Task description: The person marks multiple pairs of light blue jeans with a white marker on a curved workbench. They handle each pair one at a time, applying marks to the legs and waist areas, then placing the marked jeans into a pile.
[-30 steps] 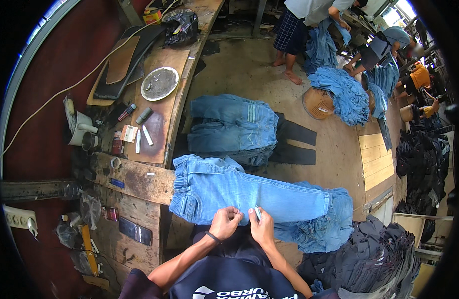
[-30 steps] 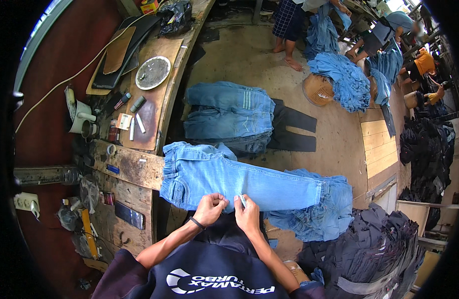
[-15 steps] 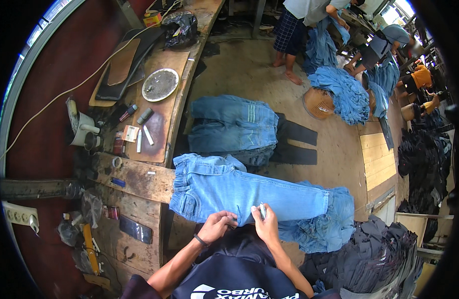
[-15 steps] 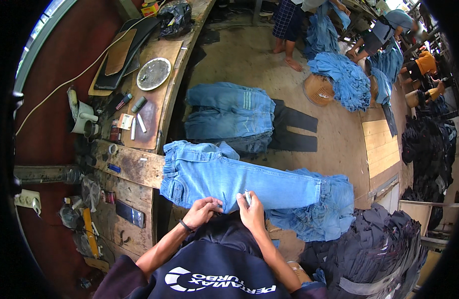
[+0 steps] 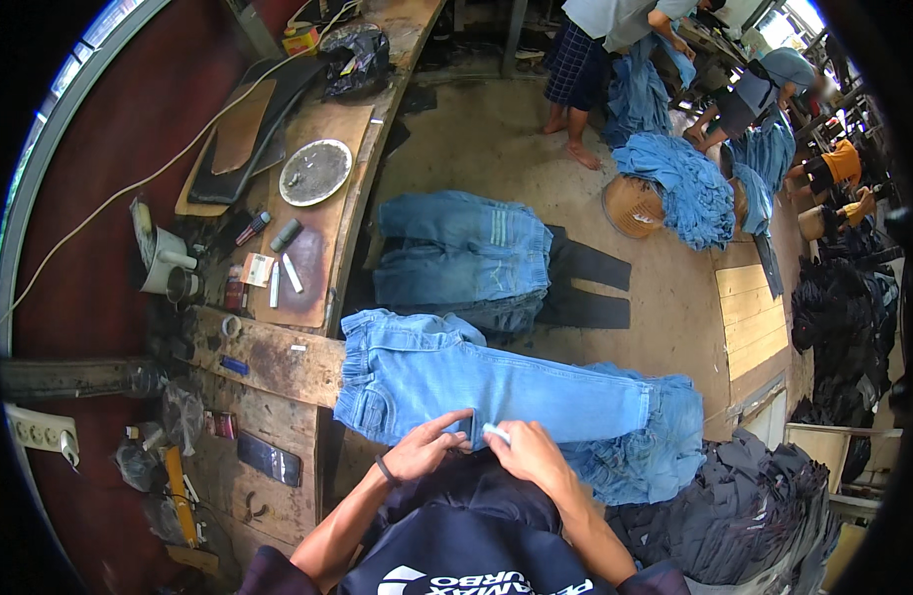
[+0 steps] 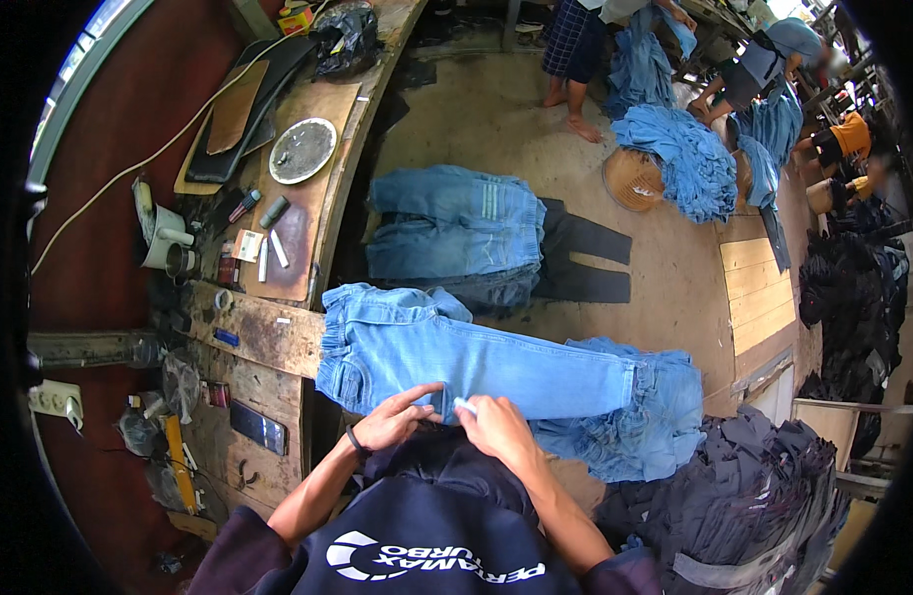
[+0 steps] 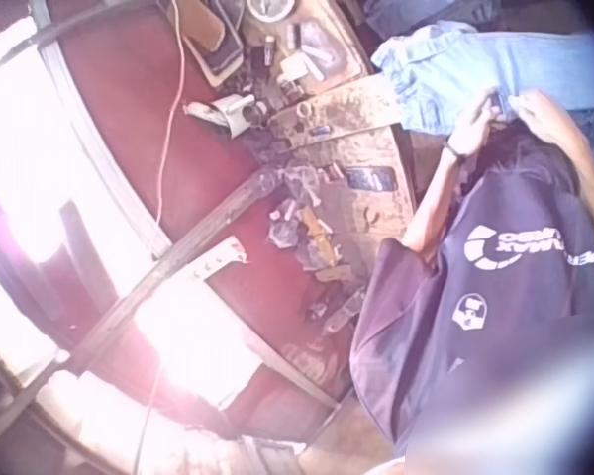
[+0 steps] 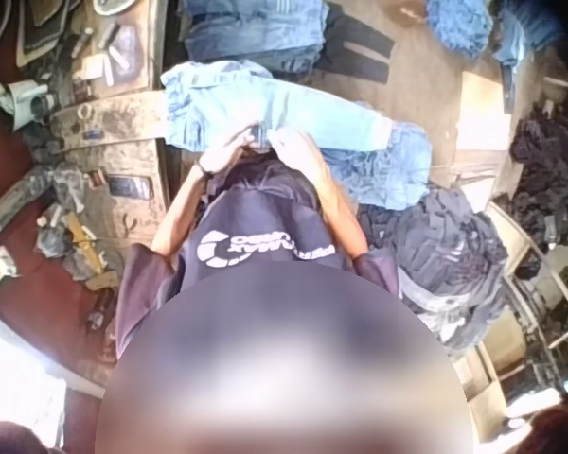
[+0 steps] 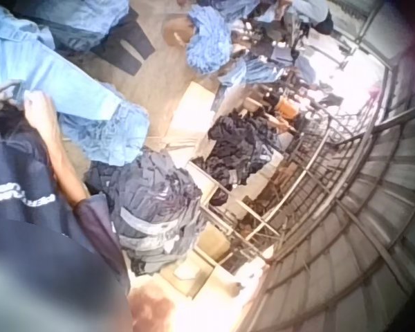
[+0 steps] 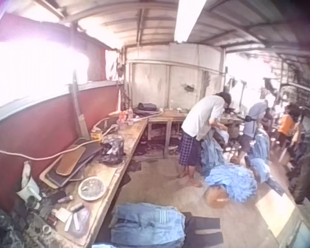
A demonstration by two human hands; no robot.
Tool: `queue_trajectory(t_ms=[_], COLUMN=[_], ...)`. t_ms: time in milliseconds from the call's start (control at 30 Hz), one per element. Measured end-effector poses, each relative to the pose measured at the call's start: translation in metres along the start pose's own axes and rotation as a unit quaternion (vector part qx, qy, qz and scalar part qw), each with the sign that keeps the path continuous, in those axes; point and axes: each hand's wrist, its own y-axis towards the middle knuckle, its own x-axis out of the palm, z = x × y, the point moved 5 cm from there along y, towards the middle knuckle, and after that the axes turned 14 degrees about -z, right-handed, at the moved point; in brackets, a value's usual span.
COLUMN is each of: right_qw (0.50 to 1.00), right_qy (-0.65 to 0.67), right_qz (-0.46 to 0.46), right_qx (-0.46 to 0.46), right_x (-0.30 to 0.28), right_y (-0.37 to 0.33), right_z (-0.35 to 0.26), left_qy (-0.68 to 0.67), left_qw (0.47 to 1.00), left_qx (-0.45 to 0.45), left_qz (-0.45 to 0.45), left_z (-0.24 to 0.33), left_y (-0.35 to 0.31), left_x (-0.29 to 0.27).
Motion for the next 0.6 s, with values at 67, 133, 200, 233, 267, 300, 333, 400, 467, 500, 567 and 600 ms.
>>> queue_trajectory(t_ms=[67, 133, 200, 233, 267, 300, 333, 400, 467, 500, 567, 600], right_qw=[0.995, 0.970, 0.939, 0.917, 0.907, 0.908, 0.924, 0.925, 0.898, 0.884, 0.859, 0.845], right_qy=[0.037, 0.087, 0.086, 0.012, 0.011, 0.022, 0.062, 0.155, 0.094, 0.070, 0.109, 0.124], right_qz=[0.087, 0.213, 0.329, 0.371, 0.391, 0.406, 0.370, 0.330, 0.428, 0.462, 0.498, 0.516], right_qx=[-0.018, -0.079, 0.048, 0.144, 0.154, 0.102, 0.078, 0.111, 0.041, 0.022, 0.039, 0.063], right_x=[-0.019, -0.051, -0.090, -0.107, -0.116, -0.125, -0.122, -0.115, -0.117, -0.119, -0.126, -0.135], right_y=[0.000, -0.007, -0.022, -0.037, -0.039, -0.042, -0.039, -0.033, -0.037, -0.038, -0.050, -0.061], right_z=[0.020, 0.054, 0.118, 0.150, 0.174, 0.193, 0.211, 0.244, 0.251, 0.256, 0.284, 0.304], left_qy=[0.011, 0.199, 0.421, 0.509, 0.502, 0.473, 0.450, 0.394, 0.323, 0.248, 0.195, 0.151], left_qw=[1.000, 0.966, 0.819, 0.662, 0.634, 0.602, 0.624, 0.672, 0.692, 0.728, 0.778, 0.828], left_qx=[0.003, 0.056, 0.101, 0.117, 0.081, 0.043, 0.011, -0.063, -0.036, -0.033, -0.054, -0.013], left_qz=[0.013, 0.156, 0.378, 0.537, 0.583, 0.643, 0.639, 0.623, 0.645, 0.638, 0.595, 0.540], left_z=[0.003, 0.016, 0.031, 0.037, 0.032, 0.027, 0.020, 0.010, 0.015, 0.016, 0.025, 0.027], left_y=[-0.003, -0.010, -0.025, -0.038, -0.038, -0.039, -0.036, -0.029, -0.034, -0.037, -0.036, -0.025], left_x=[-0.003, -0.020, -0.037, -0.042, -0.050, -0.060, -0.070, -0.090, -0.105, -0.112, -0.110, -0.099])
